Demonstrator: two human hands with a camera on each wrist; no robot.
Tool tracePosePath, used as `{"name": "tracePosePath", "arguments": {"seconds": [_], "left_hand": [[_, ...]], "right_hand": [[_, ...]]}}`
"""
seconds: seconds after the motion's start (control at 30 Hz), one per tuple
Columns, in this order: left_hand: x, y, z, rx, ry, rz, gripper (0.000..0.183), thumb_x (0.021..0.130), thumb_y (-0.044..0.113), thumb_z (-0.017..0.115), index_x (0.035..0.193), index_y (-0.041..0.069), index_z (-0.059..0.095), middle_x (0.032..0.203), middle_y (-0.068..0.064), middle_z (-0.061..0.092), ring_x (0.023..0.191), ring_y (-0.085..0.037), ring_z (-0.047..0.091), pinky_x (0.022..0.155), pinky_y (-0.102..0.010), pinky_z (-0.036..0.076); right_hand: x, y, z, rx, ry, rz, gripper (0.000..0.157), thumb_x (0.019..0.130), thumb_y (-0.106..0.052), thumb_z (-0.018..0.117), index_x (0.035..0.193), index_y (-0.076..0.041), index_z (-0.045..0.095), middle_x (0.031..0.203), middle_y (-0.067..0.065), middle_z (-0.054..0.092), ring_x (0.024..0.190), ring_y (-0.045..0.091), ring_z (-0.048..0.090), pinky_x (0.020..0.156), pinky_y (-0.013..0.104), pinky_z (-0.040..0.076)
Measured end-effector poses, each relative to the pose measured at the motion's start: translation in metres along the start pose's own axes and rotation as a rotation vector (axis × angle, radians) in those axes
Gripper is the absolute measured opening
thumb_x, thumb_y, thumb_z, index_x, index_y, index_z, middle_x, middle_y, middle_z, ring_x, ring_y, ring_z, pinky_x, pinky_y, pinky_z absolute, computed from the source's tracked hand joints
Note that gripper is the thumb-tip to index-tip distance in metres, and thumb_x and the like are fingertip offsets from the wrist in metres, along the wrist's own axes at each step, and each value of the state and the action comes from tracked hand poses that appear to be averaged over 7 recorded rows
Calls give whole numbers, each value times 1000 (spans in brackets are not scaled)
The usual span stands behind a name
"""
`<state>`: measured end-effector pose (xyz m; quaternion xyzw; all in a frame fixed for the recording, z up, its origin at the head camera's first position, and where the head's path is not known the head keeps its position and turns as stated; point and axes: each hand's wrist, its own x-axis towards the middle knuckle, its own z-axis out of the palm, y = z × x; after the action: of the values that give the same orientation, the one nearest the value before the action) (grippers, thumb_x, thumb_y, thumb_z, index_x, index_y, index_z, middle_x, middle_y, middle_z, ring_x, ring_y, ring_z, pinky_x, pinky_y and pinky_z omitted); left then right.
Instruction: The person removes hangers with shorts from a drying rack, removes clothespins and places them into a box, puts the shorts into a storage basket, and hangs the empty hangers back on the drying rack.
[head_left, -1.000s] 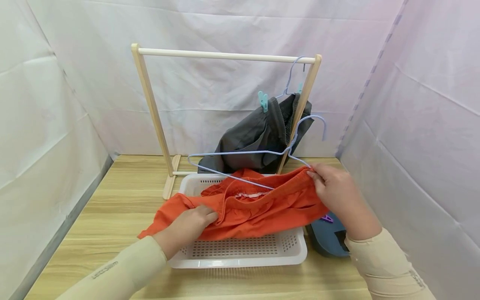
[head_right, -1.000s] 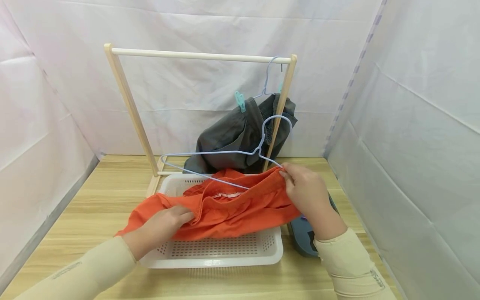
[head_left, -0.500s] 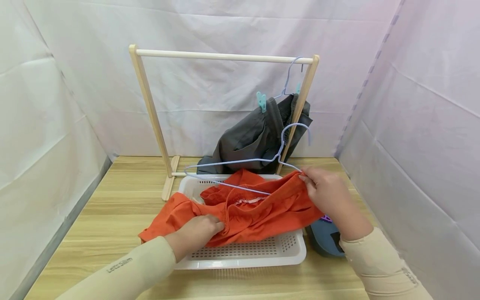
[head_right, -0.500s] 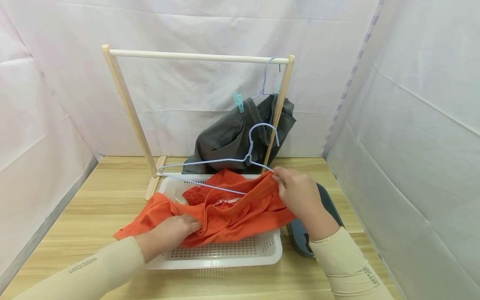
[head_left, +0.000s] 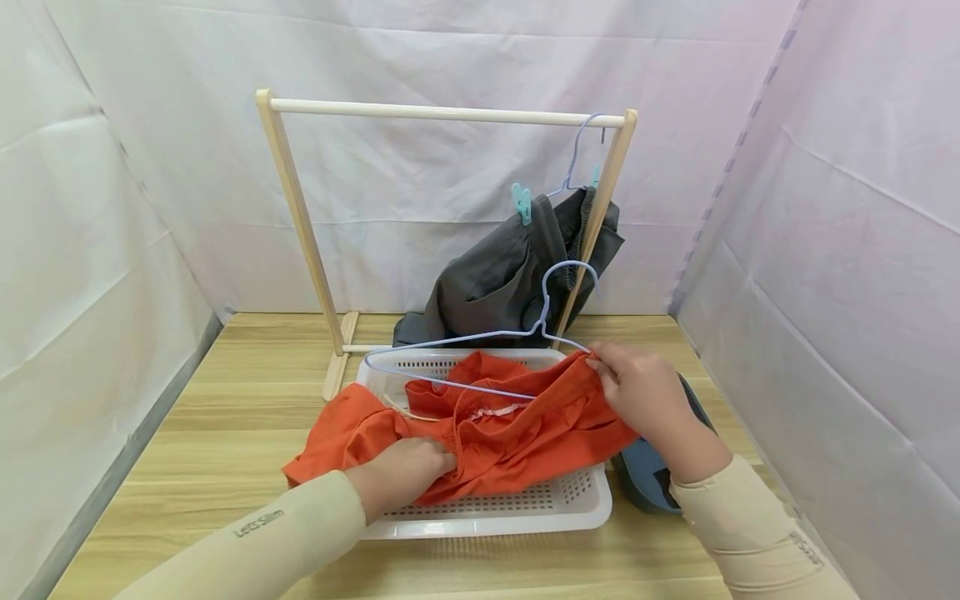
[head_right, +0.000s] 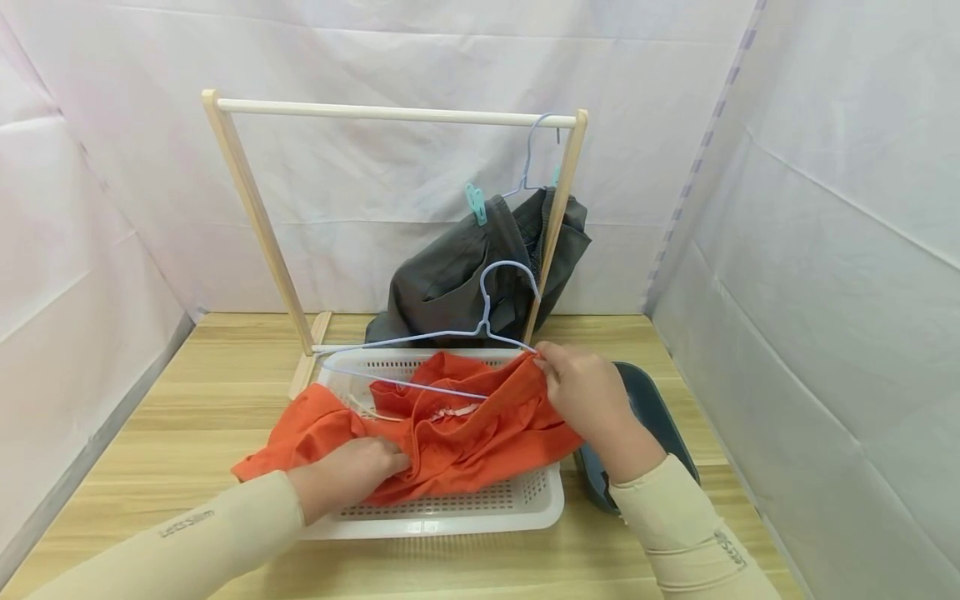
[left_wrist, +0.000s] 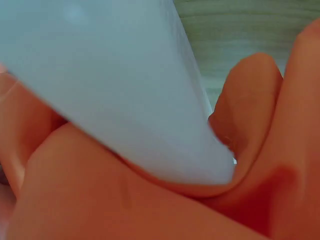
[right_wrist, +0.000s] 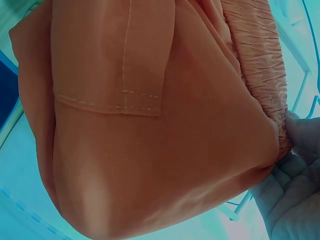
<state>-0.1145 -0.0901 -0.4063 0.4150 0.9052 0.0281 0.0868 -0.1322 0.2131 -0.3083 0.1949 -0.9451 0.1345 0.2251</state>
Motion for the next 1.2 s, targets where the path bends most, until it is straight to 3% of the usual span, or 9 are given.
{"name": "tracePosePath", "arguments": {"seconds": [0.17,0.4,0.83,1.1,1.2], "left_hand": [[1,1,2,34,-3,5,16,84,3,69,90,18,66,78,6,59,74,-9,55,72,-24,52],[-2,1,-2,12,-5,-15,18,85,4,69,99,17,68,86,5,63,81,-10,59,77,-26,54],[-8,0,-21,-25,-12,-85,30,83,9,74,111,14,68,92,2,65,84,-13,60,83,-32,55],[-12,2,-41,1,118,-53,17,82,5,74,93,15,65,77,5,57,72,-11,55,69,-27,55],[-16,3,-49,12,207,-43,16,81,4,74,90,13,64,76,4,57,72,-12,56,65,-25,54]], "right_hand": [[0,0,3,-1,-9,-11,19,84,-2,70,103,-3,71,93,15,71,75,31,68,71,48,57],[0,-1,5,-9,-23,-16,21,84,-2,70,105,-2,71,96,16,72,80,32,69,74,48,57],[0,-2,4,-11,-40,-2,22,84,-2,69,106,-1,71,98,17,71,80,33,69,75,48,57],[-2,-1,6,2,-39,-10,21,84,-1,70,105,1,71,97,18,71,82,33,69,75,47,57],[-2,-1,7,4,-40,-8,22,84,-1,69,106,1,71,99,18,71,85,33,69,77,48,56]]}}
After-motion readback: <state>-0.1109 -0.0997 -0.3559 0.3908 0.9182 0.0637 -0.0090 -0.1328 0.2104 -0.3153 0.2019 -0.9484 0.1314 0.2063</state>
